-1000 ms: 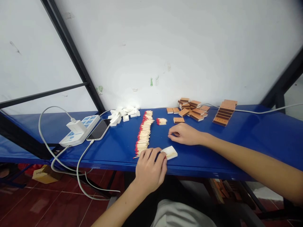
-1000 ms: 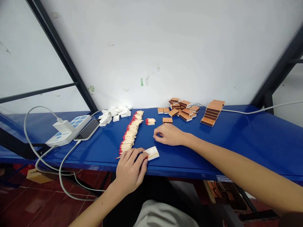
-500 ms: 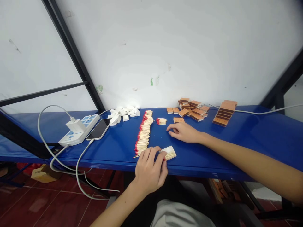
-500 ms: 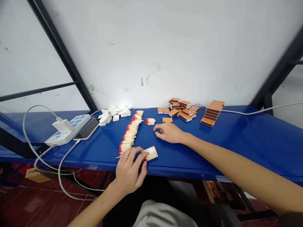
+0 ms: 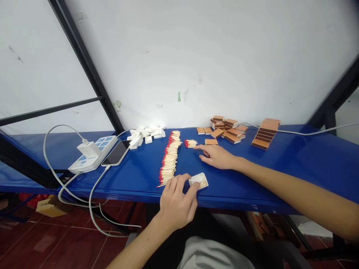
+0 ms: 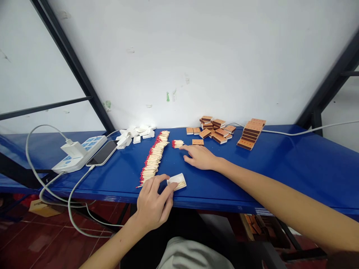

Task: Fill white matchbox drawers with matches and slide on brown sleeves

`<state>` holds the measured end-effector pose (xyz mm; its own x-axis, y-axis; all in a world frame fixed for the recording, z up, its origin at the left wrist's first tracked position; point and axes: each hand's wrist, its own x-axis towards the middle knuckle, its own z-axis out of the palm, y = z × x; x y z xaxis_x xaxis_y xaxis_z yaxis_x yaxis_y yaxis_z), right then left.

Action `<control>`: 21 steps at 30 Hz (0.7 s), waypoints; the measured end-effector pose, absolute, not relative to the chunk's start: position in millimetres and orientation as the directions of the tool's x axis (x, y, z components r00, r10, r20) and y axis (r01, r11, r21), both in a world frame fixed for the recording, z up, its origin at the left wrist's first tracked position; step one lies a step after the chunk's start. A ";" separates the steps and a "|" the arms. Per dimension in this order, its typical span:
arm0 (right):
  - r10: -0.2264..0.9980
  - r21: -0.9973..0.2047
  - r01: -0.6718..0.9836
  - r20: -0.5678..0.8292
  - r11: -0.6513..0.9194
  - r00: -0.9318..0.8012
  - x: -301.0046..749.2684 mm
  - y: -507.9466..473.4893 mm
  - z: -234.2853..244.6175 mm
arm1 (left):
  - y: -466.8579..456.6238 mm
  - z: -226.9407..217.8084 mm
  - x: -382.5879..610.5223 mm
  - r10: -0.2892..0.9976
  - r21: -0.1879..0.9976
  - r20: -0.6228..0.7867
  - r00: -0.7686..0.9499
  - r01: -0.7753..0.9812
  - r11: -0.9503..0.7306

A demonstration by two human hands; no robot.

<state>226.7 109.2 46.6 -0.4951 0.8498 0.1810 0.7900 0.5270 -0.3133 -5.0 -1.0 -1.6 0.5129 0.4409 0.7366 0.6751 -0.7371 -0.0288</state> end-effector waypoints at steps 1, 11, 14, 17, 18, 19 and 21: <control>0.850 -0.311 0.791 0.177 0.526 -0.496 226.7 109.2 46.6 | -1.1 -1.5 -5.2 0.440 -0.034 0.734 0.517 0.675 -0.737; 0.848 -0.293 0.796 0.172 0.530 -0.502 225.9 108.9 46.9 | -1.2 0.1 -6.0 0.417 -0.059 0.738 0.531 0.666 -0.743; 0.850 -0.297 0.797 0.167 0.527 -0.500 226.0 109.0 46.8 | -0.9 -0.5 -5.2 0.418 -0.058 0.739 0.528 0.668 -0.742; 0.859 -0.289 0.808 0.166 0.513 -0.485 225.7 109.3 45.9 | -0.6 -1.5 -5.1 0.417 -0.060 0.737 0.532 0.666 -0.744; 0.862 -0.283 0.814 0.169 0.506 -0.478 225.5 109.5 45.2 | -0.5 -2.0 -5.2 0.417 -0.060 0.738 0.531 0.667 -0.743; 0.867 -0.273 0.823 0.175 0.498 -0.467 225.2 109.8 44.5 | -0.3 -2.5 -5.2 0.418 -0.061 0.737 0.532 0.668 -0.742; 0.880 -0.238 0.850 0.197 0.470 -0.432 224.2 111.1 42.7 | 0.2 -3.6 -5.3 0.423 -0.063 0.728 0.540 0.668 -0.742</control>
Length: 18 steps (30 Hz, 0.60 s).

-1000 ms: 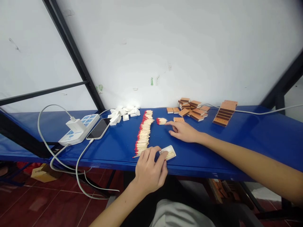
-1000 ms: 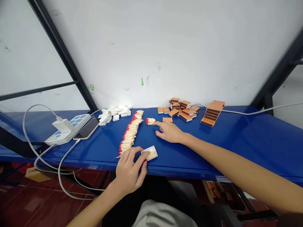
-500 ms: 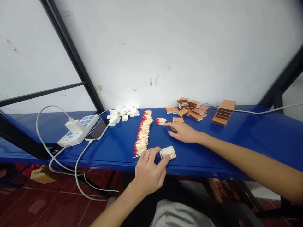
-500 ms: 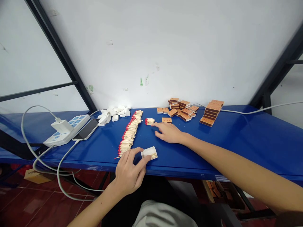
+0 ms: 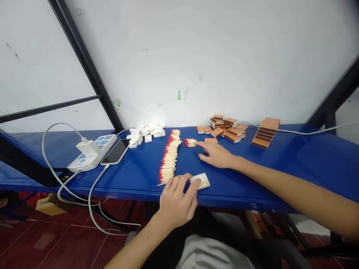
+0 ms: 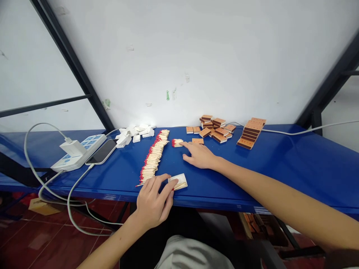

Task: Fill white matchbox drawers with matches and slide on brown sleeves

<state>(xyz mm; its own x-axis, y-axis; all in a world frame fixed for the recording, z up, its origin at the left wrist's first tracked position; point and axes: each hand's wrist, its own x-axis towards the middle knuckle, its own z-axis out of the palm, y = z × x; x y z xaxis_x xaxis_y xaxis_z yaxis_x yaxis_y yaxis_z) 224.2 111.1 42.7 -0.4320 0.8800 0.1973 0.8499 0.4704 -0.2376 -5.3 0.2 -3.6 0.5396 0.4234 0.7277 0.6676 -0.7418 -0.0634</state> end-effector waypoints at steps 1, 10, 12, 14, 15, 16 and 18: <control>0.887 -0.215 0.865 0.205 0.454 -0.414 223.6 112.0 41.9 | 0.5 -4.2 -5.3 0.426 -0.066 0.721 0.546 0.666 -0.743; 0.908 -0.106 0.905 0.125 0.413 -0.400 217.2 122.0 42.4 | 2.5 -5.1 -4.5 0.397 -0.093 0.732 0.554 0.658 -0.747; 0.907 -0.090 0.906 0.123 0.414 -0.403 216.6 121.3 42.7 | 2.4 -5.0 -4.4 0.397 -0.094 0.732 0.553 0.660 -0.746; 0.904 -0.084 0.904 0.130 0.419 -0.407 216.5 120.1 42.7 | 2.3 -5.2 -4.4 0.403 -0.092 0.728 0.554 0.661 -0.744; 0.901 -0.085 0.902 0.135 0.424 -0.412 216.7 119.5 42.6 | 2.4 -5.4 -4.5 0.404 -0.092 0.728 0.555 0.662 -0.744; 0.898 -0.087 0.898 0.140 0.431 -0.417 216.9 119.0 42.7 | 2.4 -5.6 -4.5 0.404 -0.092 0.728 0.554 0.663 -0.743; 0.889 -0.100 0.888 0.150 0.450 -0.433 217.7 118.4 42.8 | 2.6 -5.9 -4.8 0.402 -0.096 0.729 0.554 0.664 -0.742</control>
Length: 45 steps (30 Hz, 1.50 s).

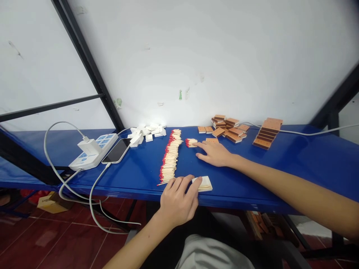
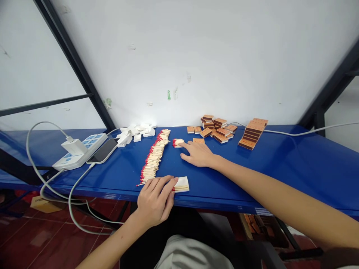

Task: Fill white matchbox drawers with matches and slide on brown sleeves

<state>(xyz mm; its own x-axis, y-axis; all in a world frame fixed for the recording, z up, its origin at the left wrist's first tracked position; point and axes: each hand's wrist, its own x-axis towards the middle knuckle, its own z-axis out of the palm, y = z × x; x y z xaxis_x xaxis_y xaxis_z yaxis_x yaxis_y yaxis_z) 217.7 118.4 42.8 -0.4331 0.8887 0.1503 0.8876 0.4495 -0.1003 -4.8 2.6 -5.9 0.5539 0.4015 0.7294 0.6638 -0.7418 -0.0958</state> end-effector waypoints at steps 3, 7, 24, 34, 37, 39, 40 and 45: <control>0.862 -0.133 0.855 0.168 0.501 -0.479 218.9 118.0 42.8 | 2.9 -6.2 -5.1 0.397 -0.101 0.730 0.556 0.663 -0.742; 0.871 -0.157 0.861 0.186 0.484 -0.455 219.3 117.8 41.8 | 2.4 -6.5 -5.1 0.398 -0.103 0.728 0.558 0.664 -0.741; 0.855 -0.204 0.833 0.196 0.514 -0.479 220.7 119.9 40.4 | 3.2 -6.8 -4.8 0.386 -0.115 0.736 0.556 0.665 -0.738; 0.850 -0.227 0.821 0.199 0.523 -0.487 222.6 123.1 38.7 | 2.5 -5.1 -4.6 0.380 -0.125 0.737 0.560 0.664 -0.737; 0.860 -0.242 0.827 0.203 0.507 -0.468 222.0 121.3 41.2 | 2.6 -5.2 -4.4 0.371 -0.127 0.741 0.559 0.660 -0.741; 0.866 -0.239 0.835 0.198 0.496 -0.458 221.6 120.3 42.2 | 3.1 -6.0 -4.5 0.363 -0.128 0.746 0.558 0.656 -0.744; 0.868 -0.236 0.838 0.198 0.492 -0.455 221.5 120.1 42.3 | 3.4 -6.6 -4.7 0.362 -0.128 0.747 0.558 0.654 -0.746; 0.864 -0.243 0.832 0.217 0.499 -0.454 222.2 120.6 40.5 | 4.4 -8.3 -5.4 0.365 -0.134 0.742 0.563 0.657 -0.742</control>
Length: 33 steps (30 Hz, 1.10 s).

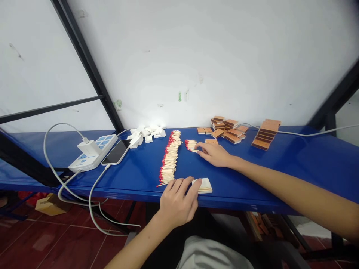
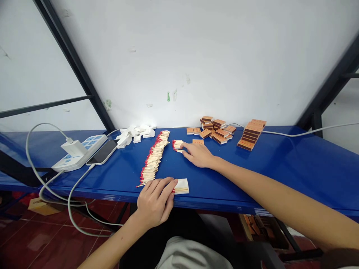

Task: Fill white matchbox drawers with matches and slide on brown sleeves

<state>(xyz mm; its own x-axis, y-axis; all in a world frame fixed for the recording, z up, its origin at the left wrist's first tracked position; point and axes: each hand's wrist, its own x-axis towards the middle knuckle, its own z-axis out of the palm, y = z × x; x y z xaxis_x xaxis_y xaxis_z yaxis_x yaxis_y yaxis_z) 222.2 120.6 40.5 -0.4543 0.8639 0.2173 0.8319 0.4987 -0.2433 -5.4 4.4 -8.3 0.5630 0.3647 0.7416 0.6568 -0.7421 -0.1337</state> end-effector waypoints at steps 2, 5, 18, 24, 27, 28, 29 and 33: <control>0.856 -0.254 0.820 0.224 0.514 -0.467 222.4 120.6 40.3 | 4.3 -7.9 -5.4 0.365 -0.137 0.740 0.565 0.658 -0.740; 0.847 -0.267 0.805 0.223 0.529 -0.482 222.3 120.4 40.7 | 3.8 -7.2 -5.4 0.370 -0.135 0.737 0.566 0.660 -0.739; 0.862 -0.224 0.833 0.179 0.505 -0.474 221.6 121.3 41.5 | 2.8 -6.2 -4.6 0.364 -0.140 0.740 0.565 0.659 -0.739; 0.849 -0.214 0.823 0.186 0.527 -0.495 222.8 122.2 39.8 | 3.1 -6.5 -5.3 0.366 -0.143 0.740 0.564 0.664 -0.734; 0.848 -0.212 0.822 0.185 0.529 -0.497 223.1 122.3 39.6 | 3.0 -6.7 -5.1 0.365 -0.149 0.741 0.564 0.667 -0.730; 0.848 -0.213 0.822 0.184 0.528 -0.497 223.1 122.1 39.7 | 3.0 -6.7 -5.1 0.364 -0.150 0.741 0.565 0.667 -0.730; 0.848 -0.215 0.822 0.186 0.528 -0.496 223.1 121.9 39.8 | 3.0 -6.8 -5.0 0.366 -0.149 0.740 0.565 0.667 -0.730; 0.846 -0.246 0.811 0.218 0.531 -0.487 223.1 121.3 39.5 | 3.1 -7.0 -4.7 0.369 -0.142 0.739 0.564 0.666 -0.732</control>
